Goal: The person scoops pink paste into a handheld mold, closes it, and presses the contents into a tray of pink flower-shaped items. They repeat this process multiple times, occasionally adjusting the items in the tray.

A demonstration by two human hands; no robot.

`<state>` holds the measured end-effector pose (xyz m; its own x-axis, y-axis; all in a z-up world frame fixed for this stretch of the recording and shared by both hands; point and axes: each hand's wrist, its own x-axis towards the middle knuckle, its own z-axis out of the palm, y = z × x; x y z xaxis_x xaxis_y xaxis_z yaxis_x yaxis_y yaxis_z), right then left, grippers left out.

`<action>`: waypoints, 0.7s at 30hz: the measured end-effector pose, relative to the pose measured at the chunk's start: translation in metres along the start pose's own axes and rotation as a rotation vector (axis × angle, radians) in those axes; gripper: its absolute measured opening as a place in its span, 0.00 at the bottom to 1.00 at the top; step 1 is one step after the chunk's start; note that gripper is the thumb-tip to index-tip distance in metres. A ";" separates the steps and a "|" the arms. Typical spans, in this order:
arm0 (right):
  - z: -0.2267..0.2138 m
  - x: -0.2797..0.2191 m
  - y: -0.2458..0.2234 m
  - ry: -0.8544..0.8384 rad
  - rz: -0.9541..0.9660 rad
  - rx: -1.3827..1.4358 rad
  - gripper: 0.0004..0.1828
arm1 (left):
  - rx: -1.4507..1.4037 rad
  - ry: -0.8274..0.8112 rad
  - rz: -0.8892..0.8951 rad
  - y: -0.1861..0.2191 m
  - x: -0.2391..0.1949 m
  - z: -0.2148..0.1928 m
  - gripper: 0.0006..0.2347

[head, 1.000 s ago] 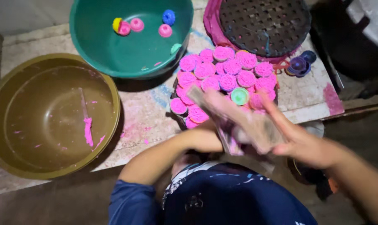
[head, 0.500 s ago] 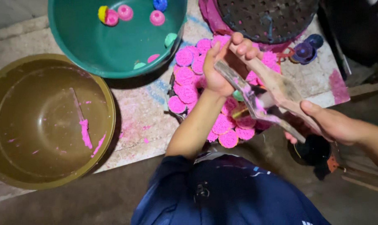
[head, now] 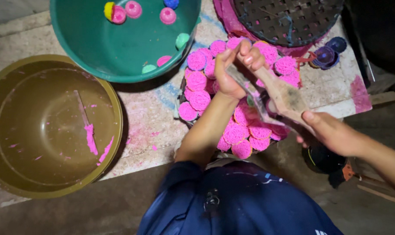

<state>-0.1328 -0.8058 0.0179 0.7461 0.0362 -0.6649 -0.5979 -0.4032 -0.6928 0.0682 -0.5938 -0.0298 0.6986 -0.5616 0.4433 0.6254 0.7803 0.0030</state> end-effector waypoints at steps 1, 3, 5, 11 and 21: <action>-0.002 0.001 0.002 0.013 -0.057 -0.014 0.43 | -0.003 0.002 0.001 0.000 0.002 0.000 0.12; -0.006 0.004 0.008 0.051 -0.172 -0.040 0.43 | 0.058 -0.047 -0.005 0.003 0.009 -0.006 0.12; -0.008 0.008 0.014 -0.008 -0.218 0.090 0.43 | 0.205 0.053 -0.073 0.011 0.010 -0.020 0.16; -0.004 0.006 0.041 -0.041 -0.285 0.247 0.42 | 0.765 0.667 -0.614 0.012 -0.050 -0.077 0.25; -0.012 0.010 0.068 0.046 -0.357 0.270 0.50 | 2.583 -0.244 -0.510 0.024 -0.128 0.032 0.29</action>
<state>-0.1623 -0.8433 -0.0325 0.9281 0.0869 -0.3621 -0.3511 -0.1200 -0.9286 -0.0172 -0.4941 -0.0580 0.5828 -0.8027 0.1268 -0.7672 -0.4921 0.4113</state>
